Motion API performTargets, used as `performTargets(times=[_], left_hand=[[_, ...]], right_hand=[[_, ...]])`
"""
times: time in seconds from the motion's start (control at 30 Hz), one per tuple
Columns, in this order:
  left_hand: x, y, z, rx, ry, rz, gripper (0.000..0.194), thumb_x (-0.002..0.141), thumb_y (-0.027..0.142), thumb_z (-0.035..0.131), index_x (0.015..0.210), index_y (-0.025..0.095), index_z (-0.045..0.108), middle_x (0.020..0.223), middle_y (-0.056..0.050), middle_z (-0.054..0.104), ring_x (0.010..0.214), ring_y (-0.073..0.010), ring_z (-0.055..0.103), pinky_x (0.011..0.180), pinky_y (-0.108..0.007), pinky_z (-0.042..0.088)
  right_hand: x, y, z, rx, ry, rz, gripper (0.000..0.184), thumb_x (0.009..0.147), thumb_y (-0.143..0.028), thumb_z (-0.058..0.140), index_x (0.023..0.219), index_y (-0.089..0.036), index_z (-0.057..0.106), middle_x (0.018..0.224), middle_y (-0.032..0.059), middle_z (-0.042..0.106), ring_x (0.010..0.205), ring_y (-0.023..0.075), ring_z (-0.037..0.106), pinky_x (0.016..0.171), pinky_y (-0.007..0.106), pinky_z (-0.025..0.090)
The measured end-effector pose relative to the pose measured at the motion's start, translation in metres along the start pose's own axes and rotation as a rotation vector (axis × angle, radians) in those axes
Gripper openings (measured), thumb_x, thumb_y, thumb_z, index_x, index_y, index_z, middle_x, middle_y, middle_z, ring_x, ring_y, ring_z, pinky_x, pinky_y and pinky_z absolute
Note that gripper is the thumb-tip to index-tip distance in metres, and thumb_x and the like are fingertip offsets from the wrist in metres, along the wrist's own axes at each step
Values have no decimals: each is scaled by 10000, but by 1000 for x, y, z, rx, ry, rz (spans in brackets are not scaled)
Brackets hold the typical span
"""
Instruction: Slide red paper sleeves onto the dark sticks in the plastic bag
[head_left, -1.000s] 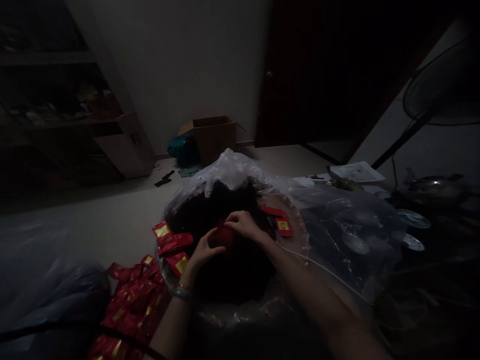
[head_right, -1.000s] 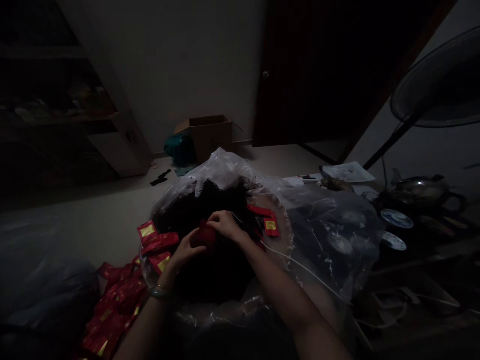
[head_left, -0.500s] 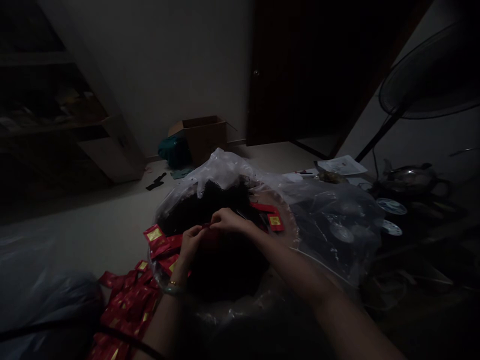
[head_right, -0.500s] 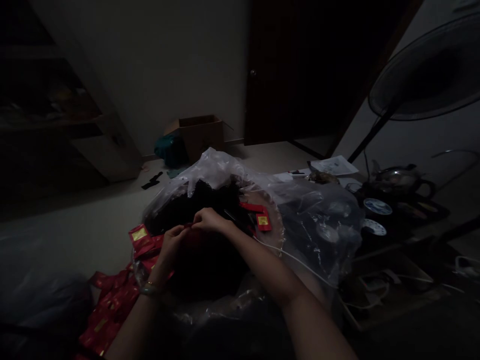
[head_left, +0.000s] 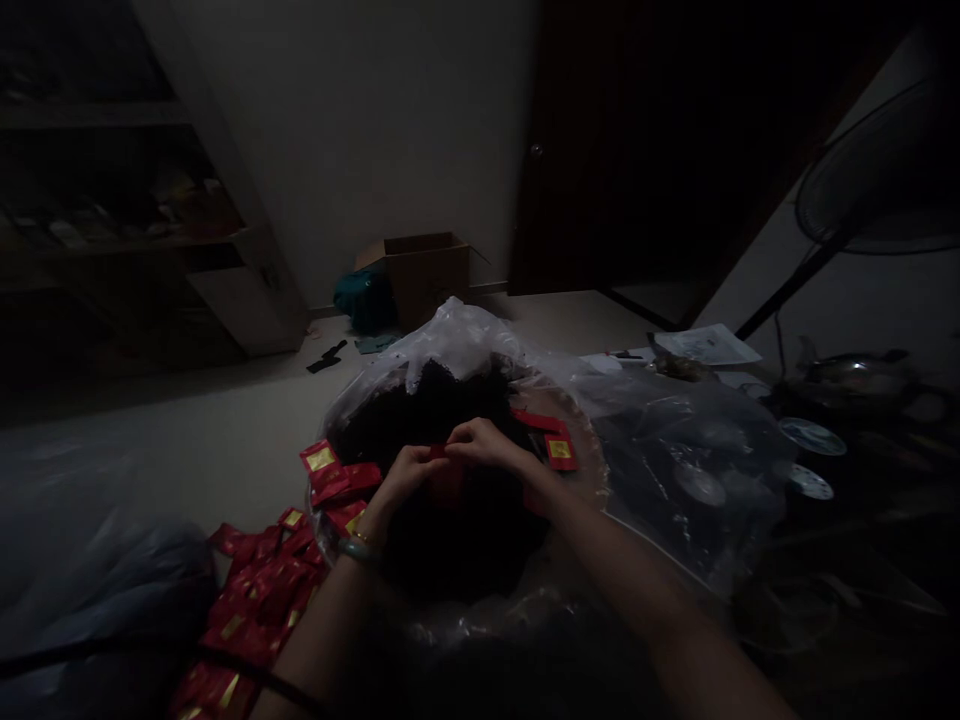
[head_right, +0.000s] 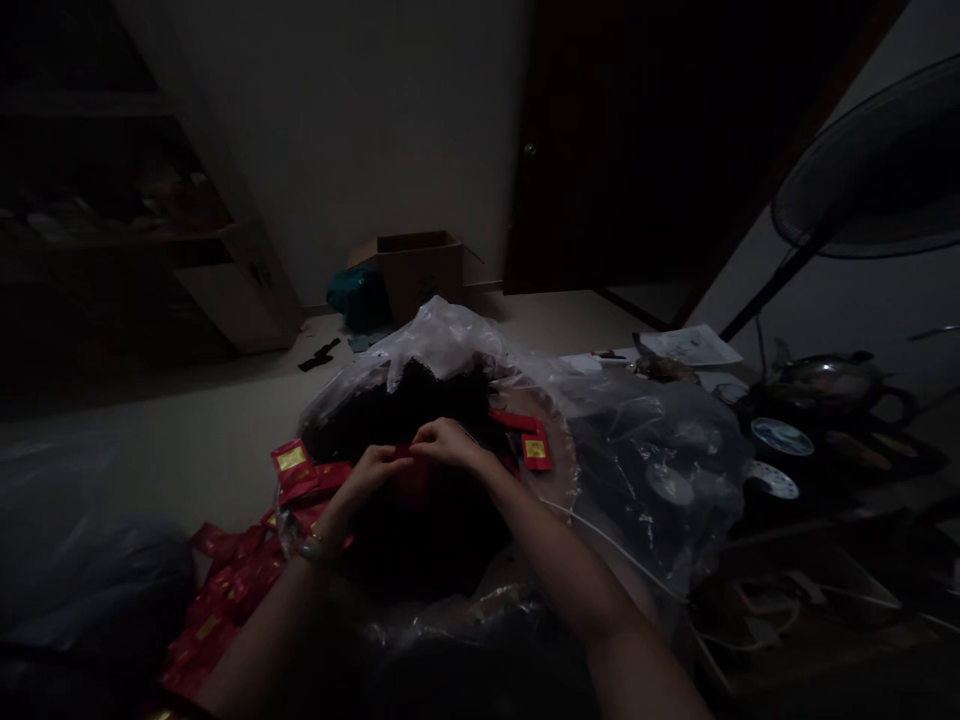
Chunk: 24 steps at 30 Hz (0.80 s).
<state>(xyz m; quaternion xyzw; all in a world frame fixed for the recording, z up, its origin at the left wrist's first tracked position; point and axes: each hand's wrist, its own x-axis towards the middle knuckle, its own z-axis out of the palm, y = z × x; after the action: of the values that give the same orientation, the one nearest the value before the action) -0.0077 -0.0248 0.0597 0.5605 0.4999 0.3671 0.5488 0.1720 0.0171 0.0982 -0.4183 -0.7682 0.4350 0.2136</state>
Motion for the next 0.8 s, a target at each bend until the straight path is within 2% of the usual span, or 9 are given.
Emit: performTargets(times=[0.13,0.2,0.3,0.37,0.43,0.5,0.53,0.63,0.8], left_hand=[[0,-7,3,-34,38,32,303,602,354,763,787,116,727,703,-32,718,636,-189,637,611,-263,480],[-1,-11,7,-65,33,29,364,536,309,809,831,117,717,748,-39,727,680,-198,652,655,-279,498],[0,-19,14,-127,90,-9,440,487,292,839,860,106,699,766,-52,729,700,-204,663,696,-302,511],[1,-26,18,-196,145,-32,469,482,308,845,873,103,688,795,-66,732,719,-205,670,720,-314,516],[2,-34,20,-268,185,-45,496,463,319,856,869,98,677,819,-82,734,731,-206,675,733,-320,519],[4,-40,21,-324,190,-55,519,448,333,866,860,92,664,820,-97,733,729,-211,680,725,-326,524],[4,-42,21,-345,186,-57,529,446,342,868,861,91,657,819,-102,732,724,-214,682,716,-329,527],[3,-42,21,-372,185,-59,565,435,351,876,881,93,642,818,-108,730,696,-213,684,688,-331,532],[0,-38,22,-361,210,-60,580,435,337,876,905,95,638,850,-119,731,662,-204,680,656,-328,537]], right_hand=[[3,1,6,-4,31,-54,115,728,-193,635,785,-164,730,699,-2,693,625,118,595,571,199,424],[7,4,9,24,59,-59,120,735,-228,643,788,-165,730,724,2,700,651,129,606,589,208,435],[11,17,9,12,157,10,246,837,-328,546,856,-153,718,747,22,697,678,148,616,617,236,455],[9,31,6,-159,270,83,292,885,-337,487,970,-148,692,887,63,699,809,179,625,714,274,467],[1,49,4,-441,324,198,327,856,-316,555,1129,-151,625,1098,124,647,997,235,584,832,335,443],[-8,65,5,-679,263,340,480,794,-291,645,1245,-167,536,1190,163,588,1078,284,540,867,388,425],[-12,71,7,-758,237,367,528,780,-277,660,1273,-175,502,1204,167,572,1089,293,529,867,398,424],[-19,81,14,-885,230,364,545,774,-250,665,1278,-185,467,1186,159,554,1080,292,524,846,400,443],[-22,81,24,-928,273,390,502,744,-231,688,1205,-176,497,1156,153,535,1055,286,524,757,358,493]])
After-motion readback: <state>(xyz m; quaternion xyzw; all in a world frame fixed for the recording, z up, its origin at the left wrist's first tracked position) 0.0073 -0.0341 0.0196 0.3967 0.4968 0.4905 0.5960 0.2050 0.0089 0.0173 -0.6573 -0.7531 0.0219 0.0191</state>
